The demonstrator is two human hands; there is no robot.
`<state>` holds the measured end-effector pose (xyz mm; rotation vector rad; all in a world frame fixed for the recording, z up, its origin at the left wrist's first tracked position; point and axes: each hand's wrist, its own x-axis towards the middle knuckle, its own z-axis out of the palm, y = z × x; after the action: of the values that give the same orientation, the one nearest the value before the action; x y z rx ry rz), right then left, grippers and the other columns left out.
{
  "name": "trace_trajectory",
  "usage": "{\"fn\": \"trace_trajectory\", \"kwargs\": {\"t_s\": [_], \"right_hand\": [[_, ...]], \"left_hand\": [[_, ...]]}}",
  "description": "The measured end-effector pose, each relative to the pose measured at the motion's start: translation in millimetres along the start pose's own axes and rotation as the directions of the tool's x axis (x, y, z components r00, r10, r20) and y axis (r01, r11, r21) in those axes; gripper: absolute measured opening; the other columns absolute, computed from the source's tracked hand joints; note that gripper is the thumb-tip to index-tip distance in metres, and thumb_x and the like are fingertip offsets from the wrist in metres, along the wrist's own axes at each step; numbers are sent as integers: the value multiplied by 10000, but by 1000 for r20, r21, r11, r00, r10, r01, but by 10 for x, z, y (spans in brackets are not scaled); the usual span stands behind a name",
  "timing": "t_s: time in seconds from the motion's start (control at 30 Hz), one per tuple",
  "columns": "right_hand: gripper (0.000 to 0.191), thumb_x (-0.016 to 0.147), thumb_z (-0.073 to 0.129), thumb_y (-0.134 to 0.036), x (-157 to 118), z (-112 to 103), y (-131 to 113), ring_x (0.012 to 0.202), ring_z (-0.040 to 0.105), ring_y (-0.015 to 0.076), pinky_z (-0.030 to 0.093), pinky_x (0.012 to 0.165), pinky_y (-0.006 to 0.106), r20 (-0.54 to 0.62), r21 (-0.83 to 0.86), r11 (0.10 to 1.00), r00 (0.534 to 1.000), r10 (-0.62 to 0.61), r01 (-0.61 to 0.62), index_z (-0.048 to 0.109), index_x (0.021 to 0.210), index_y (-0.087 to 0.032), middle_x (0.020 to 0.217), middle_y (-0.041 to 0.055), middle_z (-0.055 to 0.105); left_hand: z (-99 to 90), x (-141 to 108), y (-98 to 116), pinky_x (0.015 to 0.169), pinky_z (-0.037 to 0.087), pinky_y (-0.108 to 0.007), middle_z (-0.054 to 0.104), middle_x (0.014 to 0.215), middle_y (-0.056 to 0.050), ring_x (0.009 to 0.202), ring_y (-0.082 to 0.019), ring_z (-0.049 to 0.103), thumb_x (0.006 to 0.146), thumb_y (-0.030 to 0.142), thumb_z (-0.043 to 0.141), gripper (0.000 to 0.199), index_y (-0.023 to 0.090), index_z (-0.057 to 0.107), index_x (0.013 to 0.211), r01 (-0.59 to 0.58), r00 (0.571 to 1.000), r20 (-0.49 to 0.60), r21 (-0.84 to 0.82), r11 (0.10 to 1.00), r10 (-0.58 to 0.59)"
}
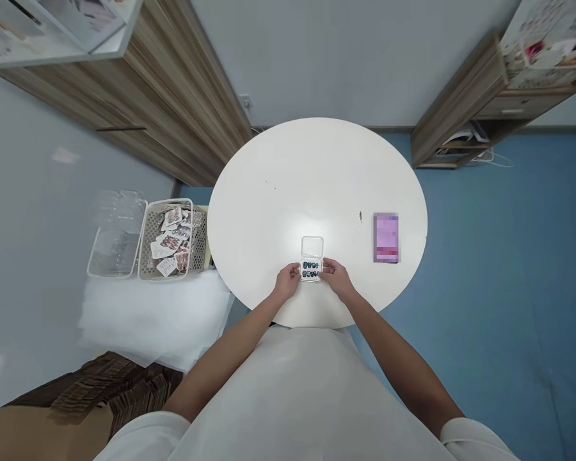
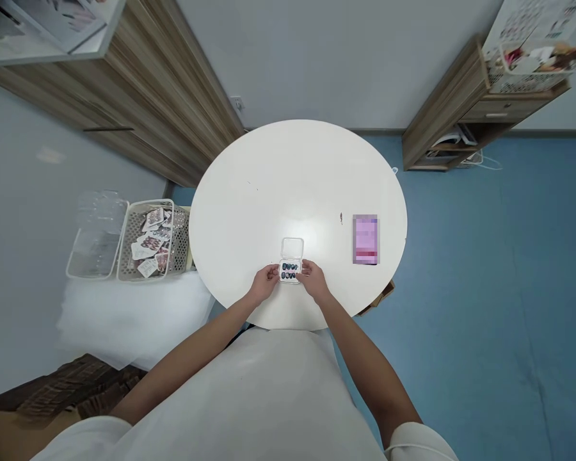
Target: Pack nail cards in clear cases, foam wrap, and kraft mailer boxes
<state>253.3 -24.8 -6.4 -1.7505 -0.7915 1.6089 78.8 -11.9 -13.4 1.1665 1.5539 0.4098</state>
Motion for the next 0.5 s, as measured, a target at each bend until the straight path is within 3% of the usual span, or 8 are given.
{"fn": "trace_trajectory", "kwargs": {"t_s": [0.17, 0.33, 0.5], "right_hand": [[443, 603, 639, -239, -185, 86, -78, 856, 584, 160, 482, 757, 328, -63, 77, 996, 997, -47, 52, 571, 1038, -185, 1062, 80, 581], [388, 643, 629, -349, -426, 208, -156, 854, 587, 165, 479, 744, 319, -113, 166, 981, 990, -84, 102, 583, 996, -194, 974, 65, 612], [334, 705, 582, -407, -619, 366, -265, 857, 603, 155, 487, 743, 297, 37, 306, 949, 995, -89, 73, 580, 981, -220, 995, 52, 629]], "left_hand": [[-177, -134, 39, 708, 488, -282, 570, 1050, -78, 791, -116, 579, 729, 162, 543, 318, 179, 540, 1047, 16, 997, 78, -221, 975, 1], [-434, -342, 100, 721, 492, -291, 621, 930, -70, 822, -132, 596, 707, 234, 624, 350, 184, 521, 1039, 49, 979, 202, -405, 913, 37], [-670, -549, 77, 715, 490, -278, 621, 903, -57, 785, -118, 597, 650, 242, 698, 367, 187, 561, 986, 55, 953, 284, -507, 860, 107]]}}
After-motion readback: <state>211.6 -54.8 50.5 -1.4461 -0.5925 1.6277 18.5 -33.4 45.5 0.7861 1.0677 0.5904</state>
